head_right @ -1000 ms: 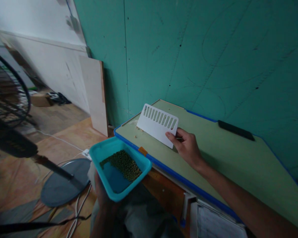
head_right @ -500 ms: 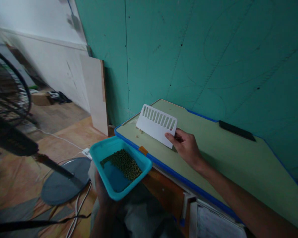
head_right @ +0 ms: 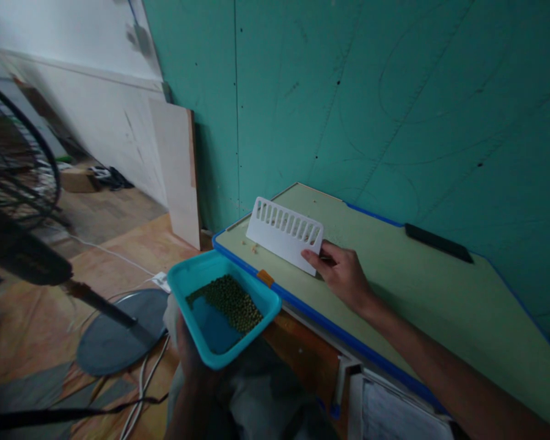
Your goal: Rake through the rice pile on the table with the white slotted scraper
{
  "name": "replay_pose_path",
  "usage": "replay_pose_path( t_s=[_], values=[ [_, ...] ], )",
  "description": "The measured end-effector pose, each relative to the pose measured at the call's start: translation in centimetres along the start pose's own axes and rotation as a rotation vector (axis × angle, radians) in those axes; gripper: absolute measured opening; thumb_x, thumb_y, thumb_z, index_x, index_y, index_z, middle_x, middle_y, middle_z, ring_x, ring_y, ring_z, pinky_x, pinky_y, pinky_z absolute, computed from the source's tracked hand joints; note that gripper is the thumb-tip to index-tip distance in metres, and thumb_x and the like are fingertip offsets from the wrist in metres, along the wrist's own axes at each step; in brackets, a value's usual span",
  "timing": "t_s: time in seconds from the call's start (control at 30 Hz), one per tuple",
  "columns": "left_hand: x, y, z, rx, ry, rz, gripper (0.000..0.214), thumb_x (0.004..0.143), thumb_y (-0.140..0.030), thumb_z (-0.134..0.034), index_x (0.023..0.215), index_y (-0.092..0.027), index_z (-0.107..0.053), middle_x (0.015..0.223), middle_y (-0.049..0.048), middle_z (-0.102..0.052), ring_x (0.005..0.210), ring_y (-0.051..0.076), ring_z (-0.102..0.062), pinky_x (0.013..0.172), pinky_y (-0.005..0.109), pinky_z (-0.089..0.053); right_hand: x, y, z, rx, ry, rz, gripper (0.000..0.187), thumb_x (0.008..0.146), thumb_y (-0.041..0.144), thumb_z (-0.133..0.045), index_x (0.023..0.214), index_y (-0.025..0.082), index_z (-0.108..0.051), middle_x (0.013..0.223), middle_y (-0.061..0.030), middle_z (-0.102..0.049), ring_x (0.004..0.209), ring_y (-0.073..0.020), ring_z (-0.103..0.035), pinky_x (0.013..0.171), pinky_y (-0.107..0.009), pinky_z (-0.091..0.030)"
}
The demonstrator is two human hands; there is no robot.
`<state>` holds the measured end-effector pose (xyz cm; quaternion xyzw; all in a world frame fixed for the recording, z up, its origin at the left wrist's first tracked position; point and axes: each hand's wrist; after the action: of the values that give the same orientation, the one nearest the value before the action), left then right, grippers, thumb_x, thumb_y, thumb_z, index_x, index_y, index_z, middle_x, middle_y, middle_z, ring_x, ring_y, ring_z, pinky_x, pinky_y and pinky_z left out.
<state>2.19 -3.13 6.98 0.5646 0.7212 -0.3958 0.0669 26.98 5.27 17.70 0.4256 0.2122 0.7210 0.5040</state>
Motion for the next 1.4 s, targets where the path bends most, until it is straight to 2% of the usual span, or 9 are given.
replay_pose_path(
  t_s=[0.1, 0.17, 0.33, 0.5, 0.77, 0.93, 1.07, 1.2, 1.4],
  values=[
    [0.1, 0.0, 0.1, -0.002, -0.012, 0.012, 0.038, 0.097, -0.053, -0.059, 0.122, -0.029, -0.076, 0.113, 0.0039, -0.082, 0.139, 0.030, -0.057, 0.107, 0.041, -0.053, 0.0, 0.0, 0.0, -0.003, -0.006, 0.010, 0.032, 0.092, 0.049, -0.072, 0.100, 0.019, -0.080, 0.094, -0.0058, -0.083, 0.079, -0.0232, -0.079, 0.066, -0.028, -0.060],
    [0.3, 0.1, 0.2, 0.018, -0.017, 0.001, 0.039, 0.098, -0.053, -0.057, 0.120, -0.028, -0.076, 0.112, 0.0049, -0.082, 0.137, 0.032, -0.059, 0.106, 0.042, -0.054, 0.1, -0.1, 0.0, 0.010, -0.053, 0.016, 0.033, 0.091, 0.049, -0.072, 0.101, 0.019, -0.079, 0.094, -0.0056, -0.083, 0.080, -0.0234, -0.079, 0.068, -0.028, -0.060],
    [0.7, 0.5, 0.7, 0.077, -0.060, -0.142, 0.040, 0.095, -0.048, -0.064, 0.130, -0.031, -0.072, 0.120, 0.0022, -0.080, 0.143, 0.030, -0.052, 0.113, 0.042, -0.048, 0.3, -0.4, 0.0, -0.029, -0.140, 0.002, 0.034, 0.091, 0.049, -0.073, 0.100, 0.018, -0.079, 0.092, -0.0062, -0.082, 0.079, -0.0231, -0.078, 0.067, -0.028, -0.059],
    [0.9, 0.6, 0.8, 0.070, -0.052, -0.101, 0.052, 0.092, -0.054, -0.068, 0.138, -0.032, -0.068, 0.133, 0.0023, -0.075, 0.146, 0.032, -0.049, 0.115, 0.044, -0.047, 0.1, -0.2, -0.1, -0.019, -0.069, -0.014, 0.034, 0.091, 0.049, -0.072, 0.101, 0.018, -0.079, 0.093, -0.0064, -0.083, 0.080, -0.0229, -0.078, 0.067, -0.028, -0.059],
    [0.2, 0.2, 0.2, 0.001, 0.042, 0.020, 0.052, 0.097, -0.056, -0.058, 0.142, -0.031, -0.066, 0.132, 0.0045, -0.076, 0.136, 0.032, -0.060, 0.109, 0.046, -0.052, -0.1, 0.1, 0.0, -0.022, 0.007, 0.016, 0.032, 0.092, 0.048, -0.072, 0.101, 0.019, -0.080, 0.097, -0.0067, -0.083, 0.081, -0.0233, -0.079, 0.071, -0.030, -0.062],
    [0.0, -0.1, 0.1, -0.009, -0.018, 0.043, 0.052, 0.097, -0.053, -0.060, 0.145, -0.033, -0.063, 0.132, 0.0035, -0.076, 0.136, 0.032, -0.060, 0.107, 0.046, -0.054, -0.4, 0.1, -0.1, -0.028, 0.011, 0.033, 0.030, 0.092, 0.047, -0.073, 0.098, 0.019, -0.080, 0.096, -0.0067, -0.083, 0.078, -0.0234, -0.079, 0.069, -0.031, -0.063],
    [0.0, 0.3, 0.0, -0.018, -0.009, 0.032, 0.051, 0.095, -0.053, -0.064, 0.140, -0.029, -0.067, 0.138, 0.0042, -0.073, 0.138, 0.032, -0.058, 0.110, 0.043, -0.052, -0.8, 0.8, -0.4, -0.016, 0.023, 0.043, 0.028, 0.091, 0.045, -0.073, 0.097, 0.019, -0.080, 0.093, -0.0065, -0.083, 0.076, -0.0233, -0.079, 0.065, -0.029, -0.063],
    [0.0, 0.8, -0.3, -0.015, -0.001, 0.033, 0.045, 0.097, -0.050, -0.062, 0.133, -0.025, -0.071, 0.133, 0.0062, -0.075, 0.137, 0.031, -0.059, 0.112, 0.043, -0.050, -1.4, 2.1, -1.0, -0.032, 0.048, 0.049, 0.024, 0.091, 0.042, -0.073, 0.092, 0.019, -0.080, 0.090, -0.0067, -0.083, 0.072, -0.0226, -0.079, 0.063, -0.029, -0.064],
    [-0.1, 0.8, -0.4, 0.015, 0.019, -0.005, 0.042, 0.096, -0.052, -0.062, 0.126, -0.025, -0.074, 0.128, 0.0057, -0.078, 0.138, 0.031, -0.059, 0.114, 0.044, -0.047, -1.9, 3.6, -1.7, -0.053, 0.077, 0.086, 0.019, 0.090, 0.037, -0.071, 0.093, 0.021, -0.081, 0.094, -0.0063, -0.084, 0.078, -0.0236, -0.081, 0.068, -0.032, -0.067]
  ],
)
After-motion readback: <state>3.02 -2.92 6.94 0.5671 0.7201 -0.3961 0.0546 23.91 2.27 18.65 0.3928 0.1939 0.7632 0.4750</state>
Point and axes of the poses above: each hand's wrist, its own x-axis towards the middle knuckle, its own z-axis out of the back of the hand, y = z × x
